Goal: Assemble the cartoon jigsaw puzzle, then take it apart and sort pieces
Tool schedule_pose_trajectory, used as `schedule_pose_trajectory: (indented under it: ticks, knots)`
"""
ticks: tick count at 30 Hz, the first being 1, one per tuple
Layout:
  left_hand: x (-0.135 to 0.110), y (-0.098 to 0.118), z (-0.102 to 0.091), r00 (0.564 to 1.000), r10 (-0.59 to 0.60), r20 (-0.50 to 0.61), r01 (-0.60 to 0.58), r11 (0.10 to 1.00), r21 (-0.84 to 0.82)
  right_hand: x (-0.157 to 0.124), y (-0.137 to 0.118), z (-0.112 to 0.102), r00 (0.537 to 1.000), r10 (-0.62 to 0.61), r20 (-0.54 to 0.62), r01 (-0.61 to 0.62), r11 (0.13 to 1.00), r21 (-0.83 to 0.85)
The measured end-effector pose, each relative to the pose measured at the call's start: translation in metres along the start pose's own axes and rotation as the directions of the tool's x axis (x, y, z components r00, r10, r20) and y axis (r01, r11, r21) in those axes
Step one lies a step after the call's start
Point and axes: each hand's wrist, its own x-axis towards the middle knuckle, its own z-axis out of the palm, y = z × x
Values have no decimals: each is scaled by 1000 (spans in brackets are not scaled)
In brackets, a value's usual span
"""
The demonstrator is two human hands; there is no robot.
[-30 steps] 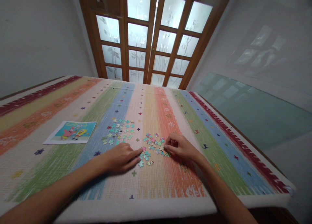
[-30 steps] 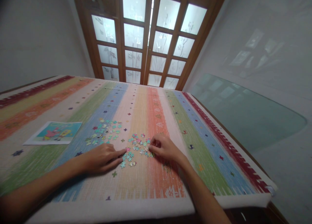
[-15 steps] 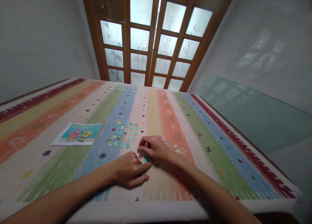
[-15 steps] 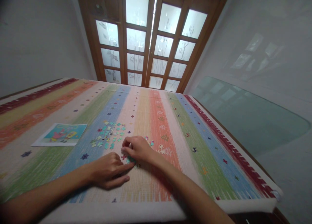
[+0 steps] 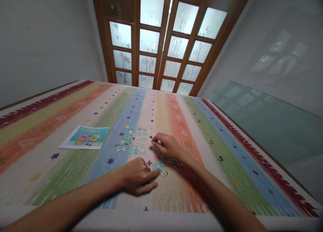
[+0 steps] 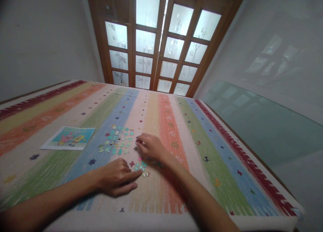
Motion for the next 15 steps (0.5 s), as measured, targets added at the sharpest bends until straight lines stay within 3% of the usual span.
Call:
schedule_pose_trajectory:
  ticks: [3, 6, 11, 15]
  knots:
    - [1, 0, -1, 1000, 3, -2, -3, 1000, 3, -18, 28, -28, 997, 64, -48, -61, 997, 57]
    - [1, 0, -1, 1000, 6, 1, -6, 1000, 1, -41, 48, -45, 996, 93, 13, -94, 993, 70]
    - [1, 0, -3, 1000, 1, -6, -1, 1000, 5, -66, 49, -44, 979, 128, 156, -144, 985, 95]
    - [1, -1, -3, 998, 9, -65, -8, 1000, 25, -69, 43, -39, 971, 168, 170, -180, 982, 55]
